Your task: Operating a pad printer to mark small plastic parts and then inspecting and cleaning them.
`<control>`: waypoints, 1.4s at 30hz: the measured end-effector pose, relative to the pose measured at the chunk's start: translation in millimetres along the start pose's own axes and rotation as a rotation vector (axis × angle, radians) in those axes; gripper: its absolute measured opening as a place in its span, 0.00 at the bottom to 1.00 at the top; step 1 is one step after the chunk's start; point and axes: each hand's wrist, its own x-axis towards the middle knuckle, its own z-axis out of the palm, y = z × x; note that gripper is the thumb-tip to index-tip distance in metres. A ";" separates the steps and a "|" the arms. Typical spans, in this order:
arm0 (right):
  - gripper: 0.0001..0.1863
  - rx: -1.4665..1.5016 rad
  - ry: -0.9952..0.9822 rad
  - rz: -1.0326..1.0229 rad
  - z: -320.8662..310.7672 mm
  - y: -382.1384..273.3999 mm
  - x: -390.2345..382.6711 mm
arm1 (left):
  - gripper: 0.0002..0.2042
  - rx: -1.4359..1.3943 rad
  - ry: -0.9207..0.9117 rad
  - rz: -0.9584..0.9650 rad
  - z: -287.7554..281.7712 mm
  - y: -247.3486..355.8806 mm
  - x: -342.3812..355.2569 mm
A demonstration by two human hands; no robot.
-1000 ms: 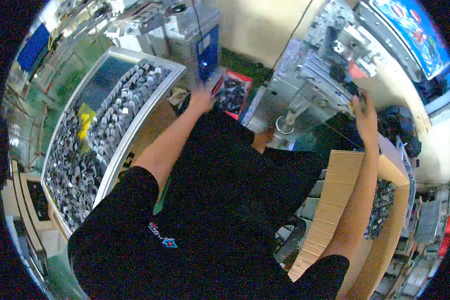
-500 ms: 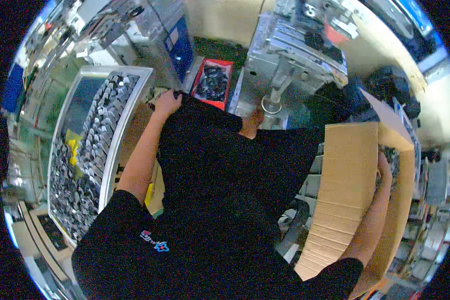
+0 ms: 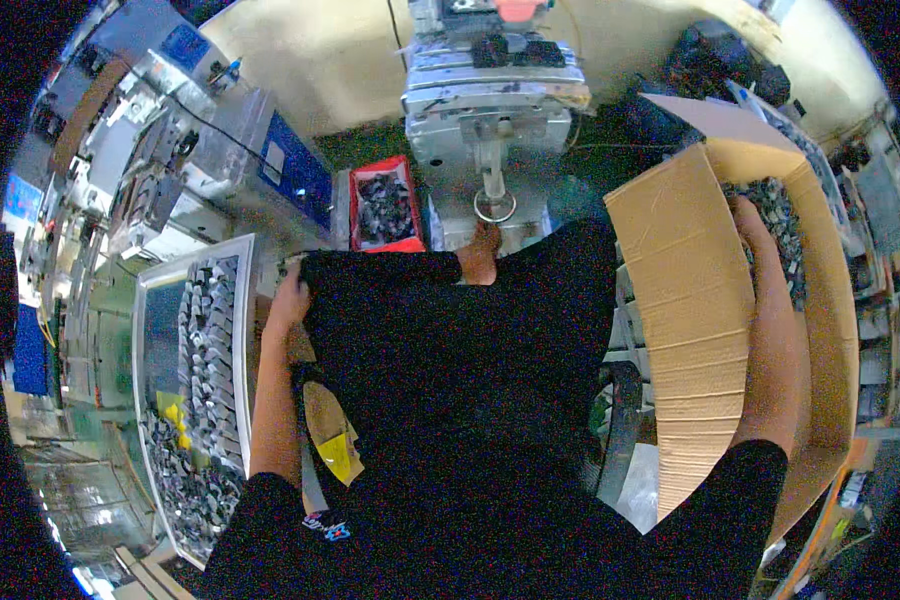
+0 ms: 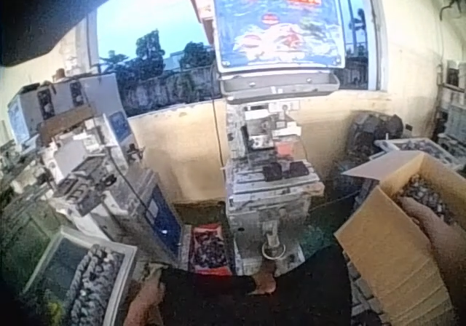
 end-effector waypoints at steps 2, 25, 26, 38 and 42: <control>0.19 -0.131 0.064 -0.060 -2.4 3.3 6.6 | 0.27 -0.136 0.023 -0.084 0.0 1.2 -17.5; 0.20 0.164 0.576 -0.216 -68.0 -81.5 -34.5 | 0.16 -0.298 0.313 0.260 -103.0 214.8 -1.6; 0.19 0.432 0.649 -0.370 -65.5 -97.3 -38.3 | 0.15 -0.412 0.433 0.425 -112.4 245.4 5.7; 0.12 0.539 0.353 -0.679 41.6 -288.4 -57.1 | 0.24 -0.257 0.385 0.725 -129.8 405.0 161.5; 0.10 0.442 0.317 -0.889 77.1 -330.8 -51.2 | 0.23 -0.283 0.378 0.748 -128.6 407.6 174.7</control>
